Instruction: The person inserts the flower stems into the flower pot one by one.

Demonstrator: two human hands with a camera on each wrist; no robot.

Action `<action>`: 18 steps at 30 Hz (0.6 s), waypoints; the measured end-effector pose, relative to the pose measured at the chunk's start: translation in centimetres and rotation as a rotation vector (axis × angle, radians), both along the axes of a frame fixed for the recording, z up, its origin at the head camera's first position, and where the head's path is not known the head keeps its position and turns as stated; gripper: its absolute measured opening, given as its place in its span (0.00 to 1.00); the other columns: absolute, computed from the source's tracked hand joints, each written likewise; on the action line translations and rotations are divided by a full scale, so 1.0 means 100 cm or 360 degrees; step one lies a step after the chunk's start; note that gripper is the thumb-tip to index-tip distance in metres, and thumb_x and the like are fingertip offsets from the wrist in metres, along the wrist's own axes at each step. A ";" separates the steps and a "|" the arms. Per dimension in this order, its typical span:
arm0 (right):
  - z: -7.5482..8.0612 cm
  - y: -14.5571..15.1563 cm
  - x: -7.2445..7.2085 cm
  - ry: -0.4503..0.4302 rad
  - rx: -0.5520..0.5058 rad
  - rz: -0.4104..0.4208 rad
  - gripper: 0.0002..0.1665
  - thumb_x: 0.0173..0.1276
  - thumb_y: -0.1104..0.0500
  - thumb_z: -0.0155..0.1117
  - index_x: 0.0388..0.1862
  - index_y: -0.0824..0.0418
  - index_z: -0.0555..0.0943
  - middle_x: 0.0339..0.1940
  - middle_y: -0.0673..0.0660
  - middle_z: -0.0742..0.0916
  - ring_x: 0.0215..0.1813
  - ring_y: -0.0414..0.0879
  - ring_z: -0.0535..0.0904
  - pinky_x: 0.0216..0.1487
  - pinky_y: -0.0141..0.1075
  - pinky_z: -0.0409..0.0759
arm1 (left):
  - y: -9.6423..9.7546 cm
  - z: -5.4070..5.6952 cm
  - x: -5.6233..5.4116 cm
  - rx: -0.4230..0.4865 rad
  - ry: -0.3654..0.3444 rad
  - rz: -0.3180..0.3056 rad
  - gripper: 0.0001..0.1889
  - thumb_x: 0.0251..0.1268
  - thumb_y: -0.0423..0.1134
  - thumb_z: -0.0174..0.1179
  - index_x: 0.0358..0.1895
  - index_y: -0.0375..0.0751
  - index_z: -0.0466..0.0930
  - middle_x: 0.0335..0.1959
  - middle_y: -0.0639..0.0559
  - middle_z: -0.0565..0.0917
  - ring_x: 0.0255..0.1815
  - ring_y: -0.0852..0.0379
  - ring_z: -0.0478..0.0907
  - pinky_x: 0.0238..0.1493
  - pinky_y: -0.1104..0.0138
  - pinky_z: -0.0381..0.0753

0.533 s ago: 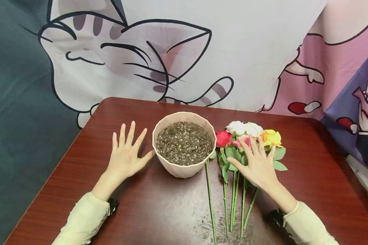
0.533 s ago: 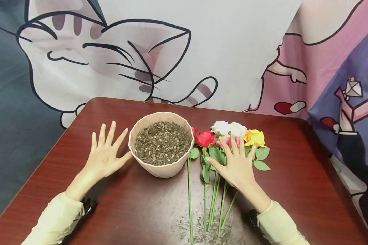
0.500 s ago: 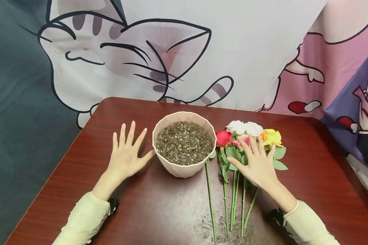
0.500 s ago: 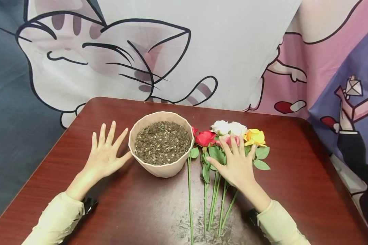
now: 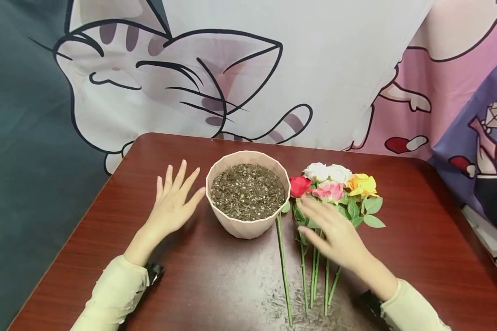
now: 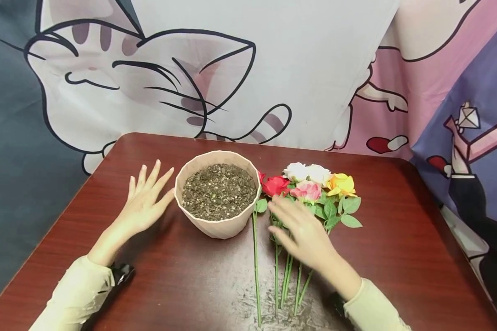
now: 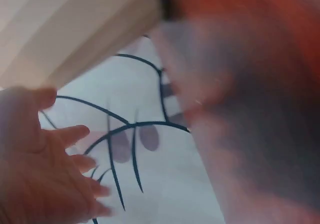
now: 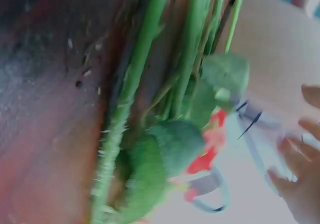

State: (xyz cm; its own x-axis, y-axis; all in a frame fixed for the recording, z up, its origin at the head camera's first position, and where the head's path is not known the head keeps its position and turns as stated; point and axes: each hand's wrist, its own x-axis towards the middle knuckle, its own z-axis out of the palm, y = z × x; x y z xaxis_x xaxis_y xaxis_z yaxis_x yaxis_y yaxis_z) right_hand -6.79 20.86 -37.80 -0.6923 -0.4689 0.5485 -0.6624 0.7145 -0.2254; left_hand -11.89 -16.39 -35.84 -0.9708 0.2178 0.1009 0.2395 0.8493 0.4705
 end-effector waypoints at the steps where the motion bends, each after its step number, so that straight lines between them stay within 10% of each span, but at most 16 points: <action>1: 0.000 -0.004 0.004 0.0059 0.0004 0.0093 0.28 0.67 0.45 0.58 0.59 0.60 0.76 0.55 0.58 0.82 0.55 0.51 0.78 0.58 0.48 0.72 | 0.002 0.004 -0.002 0.0116 -0.0055 0.0004 0.31 0.71 0.60 0.38 0.72 0.49 0.55 0.75 0.46 0.44 0.75 0.42 0.34 0.67 0.39 0.33; 4: -0.002 -0.017 0.017 0.0089 0.0032 0.0184 0.21 0.66 0.50 0.60 0.52 0.60 0.81 0.42 0.54 0.87 0.38 0.45 0.84 0.38 0.40 0.81 | 0.008 0.016 -0.010 0.0441 -0.0141 0.0033 0.28 0.73 0.57 0.38 0.69 0.47 0.62 0.73 0.46 0.56 0.73 0.44 0.48 0.69 0.43 0.44; 13: -0.019 -0.047 0.034 -0.0825 0.0156 -0.0202 0.17 0.55 0.47 0.70 0.35 0.57 0.79 0.15 0.40 0.76 0.19 0.33 0.70 0.22 0.29 0.71 | 0.017 0.038 -0.025 0.1254 -0.0551 -0.0013 0.25 0.72 0.47 0.47 0.67 0.38 0.65 0.67 0.43 0.66 0.65 0.47 0.65 0.63 0.54 0.66; 18: -0.024 -0.054 0.038 -0.1024 0.0138 -0.0300 0.18 0.51 0.46 0.73 0.26 0.55 0.75 0.13 0.41 0.74 0.17 0.35 0.67 0.20 0.29 0.67 | 0.018 0.035 -0.027 0.1496 -0.0799 -0.0057 0.25 0.71 0.41 0.50 0.67 0.36 0.63 0.67 0.44 0.65 0.61 0.53 0.69 0.59 0.58 0.71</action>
State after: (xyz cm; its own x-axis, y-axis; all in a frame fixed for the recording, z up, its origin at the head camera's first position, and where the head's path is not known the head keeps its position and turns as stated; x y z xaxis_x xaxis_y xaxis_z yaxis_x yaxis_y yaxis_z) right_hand -3.01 15.42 -40.21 -0.9427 -0.3319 -0.0343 -0.2779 0.8378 -0.4700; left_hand -14.56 -14.55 -32.31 -0.9424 0.2900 -0.1664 -0.1461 0.0902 0.9851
